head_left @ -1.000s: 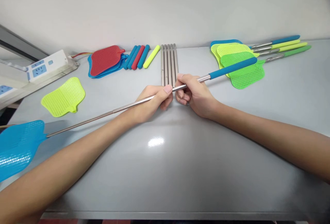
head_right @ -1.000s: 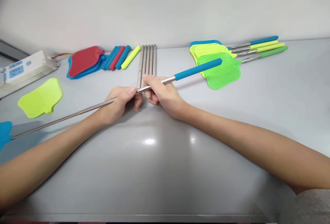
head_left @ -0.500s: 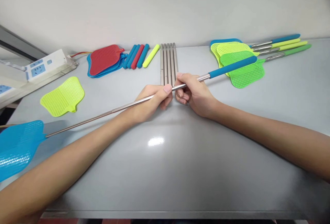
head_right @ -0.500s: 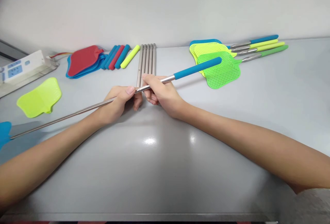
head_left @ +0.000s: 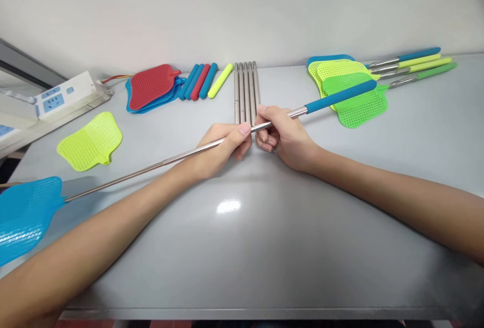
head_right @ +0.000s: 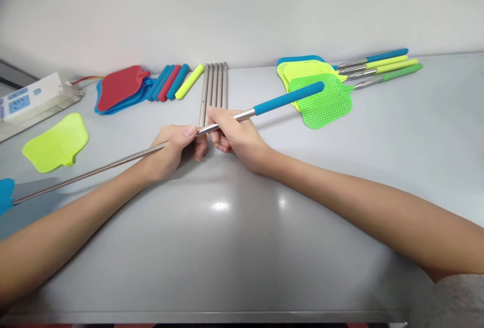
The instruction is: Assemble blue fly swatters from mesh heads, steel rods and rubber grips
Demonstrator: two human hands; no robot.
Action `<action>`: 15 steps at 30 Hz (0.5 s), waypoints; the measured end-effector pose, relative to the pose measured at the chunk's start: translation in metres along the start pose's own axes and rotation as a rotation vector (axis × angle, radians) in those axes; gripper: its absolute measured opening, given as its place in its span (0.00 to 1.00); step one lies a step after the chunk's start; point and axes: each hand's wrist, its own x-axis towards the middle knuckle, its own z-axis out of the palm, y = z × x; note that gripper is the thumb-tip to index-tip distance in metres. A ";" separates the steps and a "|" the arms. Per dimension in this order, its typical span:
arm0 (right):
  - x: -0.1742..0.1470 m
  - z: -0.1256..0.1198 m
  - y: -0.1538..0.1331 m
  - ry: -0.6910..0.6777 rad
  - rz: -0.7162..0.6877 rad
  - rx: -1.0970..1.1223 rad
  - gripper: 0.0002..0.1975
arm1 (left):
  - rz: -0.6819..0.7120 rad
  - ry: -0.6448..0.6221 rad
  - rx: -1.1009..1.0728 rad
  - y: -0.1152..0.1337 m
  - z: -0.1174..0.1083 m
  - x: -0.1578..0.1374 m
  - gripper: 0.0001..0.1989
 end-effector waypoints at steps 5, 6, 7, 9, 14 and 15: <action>0.000 0.001 0.000 0.016 0.004 0.007 0.22 | -0.008 0.011 -0.002 0.001 0.001 0.000 0.26; 0.000 0.001 0.000 0.020 0.007 0.004 0.22 | -0.007 0.010 -0.004 0.001 0.001 0.000 0.26; 0.000 0.001 0.000 0.020 0.009 0.002 0.22 | -0.006 0.008 -0.007 0.001 0.001 0.000 0.26; 0.000 0.001 0.000 0.017 0.005 0.001 0.22 | -0.002 0.001 -0.008 0.000 0.000 0.000 0.26; 0.000 0.001 0.000 0.007 0.002 -0.001 0.22 | 0.023 -0.012 0.006 -0.001 -0.001 0.000 0.26; 0.000 0.000 0.000 0.007 0.004 -0.005 0.23 | 0.027 -0.011 0.005 -0.002 -0.001 0.000 0.26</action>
